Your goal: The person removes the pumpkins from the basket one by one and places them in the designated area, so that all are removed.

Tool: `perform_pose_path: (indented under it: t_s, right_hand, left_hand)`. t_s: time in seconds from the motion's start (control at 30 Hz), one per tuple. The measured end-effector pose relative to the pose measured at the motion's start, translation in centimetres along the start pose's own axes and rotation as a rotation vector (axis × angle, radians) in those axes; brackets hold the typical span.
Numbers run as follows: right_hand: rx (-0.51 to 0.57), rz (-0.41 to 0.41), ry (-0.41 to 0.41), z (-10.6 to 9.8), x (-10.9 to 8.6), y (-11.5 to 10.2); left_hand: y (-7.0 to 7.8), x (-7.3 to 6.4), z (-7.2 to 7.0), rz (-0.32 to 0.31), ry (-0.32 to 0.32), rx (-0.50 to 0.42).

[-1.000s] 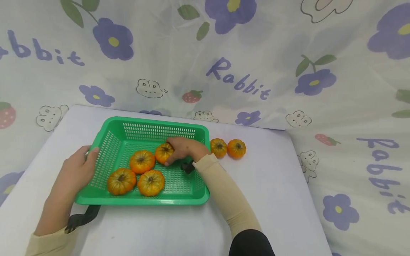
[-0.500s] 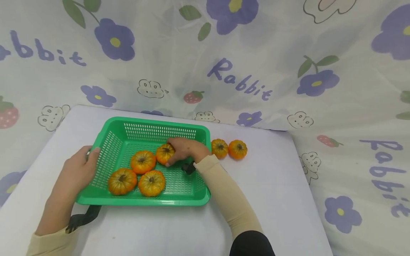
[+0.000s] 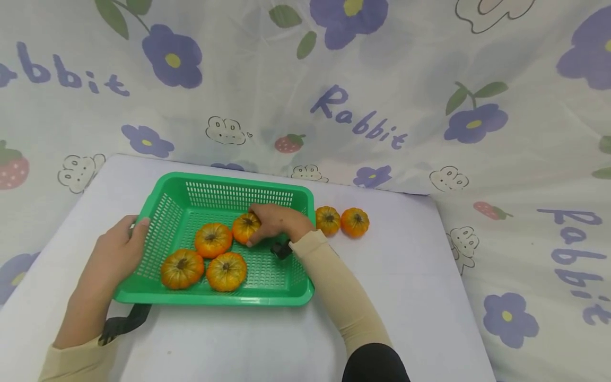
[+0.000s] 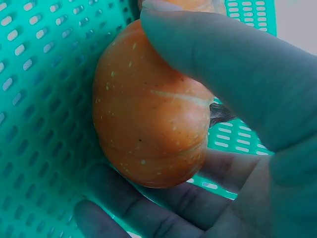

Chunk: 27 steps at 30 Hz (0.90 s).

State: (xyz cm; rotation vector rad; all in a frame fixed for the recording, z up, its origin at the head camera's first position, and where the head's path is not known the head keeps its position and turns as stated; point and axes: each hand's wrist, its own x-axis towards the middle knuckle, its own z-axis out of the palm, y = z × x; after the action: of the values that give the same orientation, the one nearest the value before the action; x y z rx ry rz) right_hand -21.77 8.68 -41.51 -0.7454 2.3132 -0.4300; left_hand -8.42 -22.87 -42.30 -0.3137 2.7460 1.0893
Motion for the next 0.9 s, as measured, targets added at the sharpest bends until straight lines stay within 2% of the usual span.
perform_pose_path:
  t_s: [0.33, 0.63, 0.8, 0.9]
  right_hand:
    - [-0.024, -0.021, 0.028, -0.1, -0.2, -0.5]
    - [-0.072, -0.03, 0.103, -0.4, -0.4, -0.9]
    - [-0.09, -0.043, 0.136, -0.6, -1.3, -1.7]
    - [-0.107, -0.077, 0.154, -1.0, -2.0, -2.2]
  left_hand:
    - [-0.1, 0.0, -0.2, 0.003, -0.01, -0.001]
    - [0.4, -0.1, -0.2, -0.012, -0.014, -0.023]
    - [0.5, -0.2, -0.3, -0.023, -0.029, -0.02]
    - [0.5, -0.3, -0.4, -0.026, -0.02, -0.018]
